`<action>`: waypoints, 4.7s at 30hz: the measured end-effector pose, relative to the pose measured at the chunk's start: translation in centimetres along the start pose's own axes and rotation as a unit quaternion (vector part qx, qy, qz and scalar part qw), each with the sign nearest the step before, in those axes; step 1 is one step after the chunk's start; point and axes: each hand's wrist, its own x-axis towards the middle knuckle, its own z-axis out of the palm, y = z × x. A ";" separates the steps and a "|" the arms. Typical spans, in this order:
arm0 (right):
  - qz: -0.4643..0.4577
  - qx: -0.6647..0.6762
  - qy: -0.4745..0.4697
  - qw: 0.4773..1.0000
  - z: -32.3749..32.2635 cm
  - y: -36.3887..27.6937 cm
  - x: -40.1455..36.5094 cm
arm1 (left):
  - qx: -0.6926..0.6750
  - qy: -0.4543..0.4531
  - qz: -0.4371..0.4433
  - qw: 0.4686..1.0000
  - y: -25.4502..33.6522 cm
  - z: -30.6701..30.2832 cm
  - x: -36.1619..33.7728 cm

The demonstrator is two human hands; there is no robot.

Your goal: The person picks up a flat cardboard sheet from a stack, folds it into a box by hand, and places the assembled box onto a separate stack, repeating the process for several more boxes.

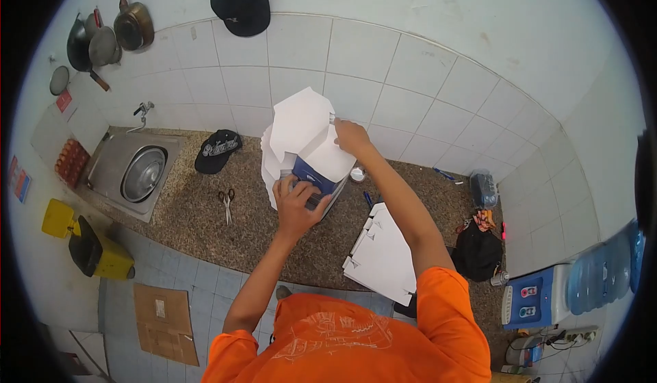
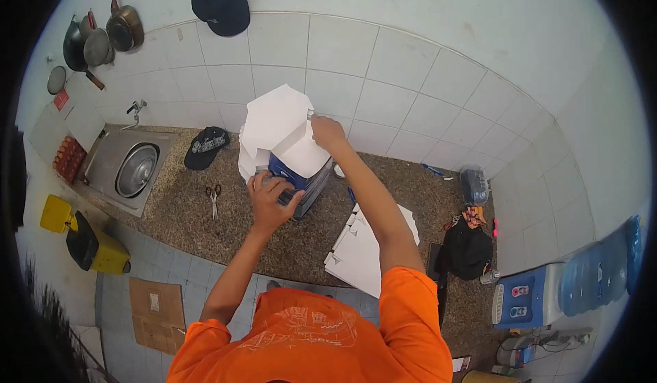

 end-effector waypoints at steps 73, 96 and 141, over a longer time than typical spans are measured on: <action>0.158 0.148 -0.348 0.912 16.2 -0.4 -42.0 | 0.039 -0.040 0.027 0.998 1.1 2.9 -4.4; 0.349 0.530 0.133 0.762 7.9 4.0 -43.6 | -0.417 -0.425 -0.455 0.662 3.9 11.9 -14.8; 0.251 0.104 0.382 0.883 -1.0 -1.5 -43.5 | -0.639 -0.319 -0.438 0.546 21.4 11.1 -5.9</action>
